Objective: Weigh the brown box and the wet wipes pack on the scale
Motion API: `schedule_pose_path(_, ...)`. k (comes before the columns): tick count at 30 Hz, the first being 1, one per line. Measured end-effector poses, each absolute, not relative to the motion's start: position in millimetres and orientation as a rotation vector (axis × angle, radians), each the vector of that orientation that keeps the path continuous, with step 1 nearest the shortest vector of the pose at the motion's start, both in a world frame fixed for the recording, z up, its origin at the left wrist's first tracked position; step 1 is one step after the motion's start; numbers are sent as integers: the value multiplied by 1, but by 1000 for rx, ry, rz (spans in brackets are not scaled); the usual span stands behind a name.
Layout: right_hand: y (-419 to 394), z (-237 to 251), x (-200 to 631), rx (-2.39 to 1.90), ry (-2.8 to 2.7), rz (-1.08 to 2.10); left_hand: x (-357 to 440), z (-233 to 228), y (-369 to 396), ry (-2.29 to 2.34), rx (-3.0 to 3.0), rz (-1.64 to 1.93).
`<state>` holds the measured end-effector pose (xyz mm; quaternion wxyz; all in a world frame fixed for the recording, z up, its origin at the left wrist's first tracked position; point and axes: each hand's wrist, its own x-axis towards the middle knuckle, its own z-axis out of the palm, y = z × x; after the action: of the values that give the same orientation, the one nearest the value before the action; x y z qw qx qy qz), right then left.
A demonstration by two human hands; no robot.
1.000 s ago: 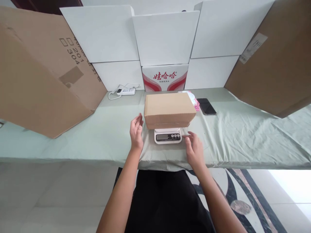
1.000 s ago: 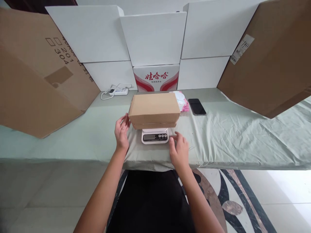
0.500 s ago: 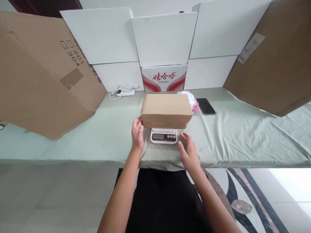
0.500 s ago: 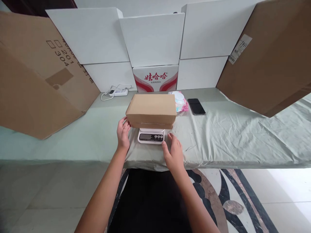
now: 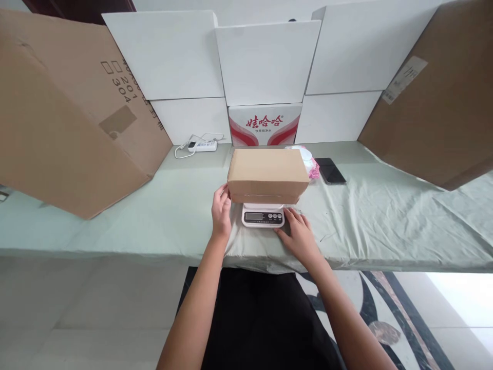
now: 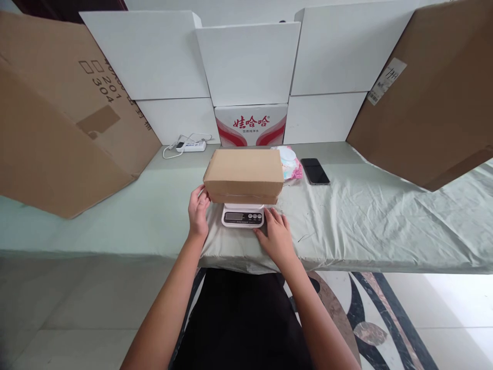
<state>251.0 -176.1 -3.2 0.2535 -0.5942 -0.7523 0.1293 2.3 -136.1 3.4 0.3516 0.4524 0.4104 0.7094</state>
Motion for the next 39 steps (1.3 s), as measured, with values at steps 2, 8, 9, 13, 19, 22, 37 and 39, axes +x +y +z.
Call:
schedule_pose_path(2,-171,-3,253,-1600,-2049,359,2,3,-136,1062,1175,1841)
schedule_pose_path(8,-168,-4,253,-1572,-2025,387,3,6,-136,1069,1166,1848)
schedule_pose_path(9,-169,-3,253,-1562,-2011,405,3,6,-136,1068,1163,1850)
schedule_pose_path(13,-171,1,256,-1544,-1803,572,3,7,-137,1062,1171,1852)
schedule_pose_path(19,-155,11,261,-1439,-1445,637,3,8,-136,1049,1189,1846)
schedule_pose_path(22,-141,19,257,-1311,-1417,685,5,8,-137,1043,1207,1836)
schedule_pose_path(37,13,76,213,-1056,-1644,554,-51,64,3,1074,1297,1768)
schedule_pose_path(39,42,63,207,-1056,-1624,577,-49,50,29,1127,1172,1750)
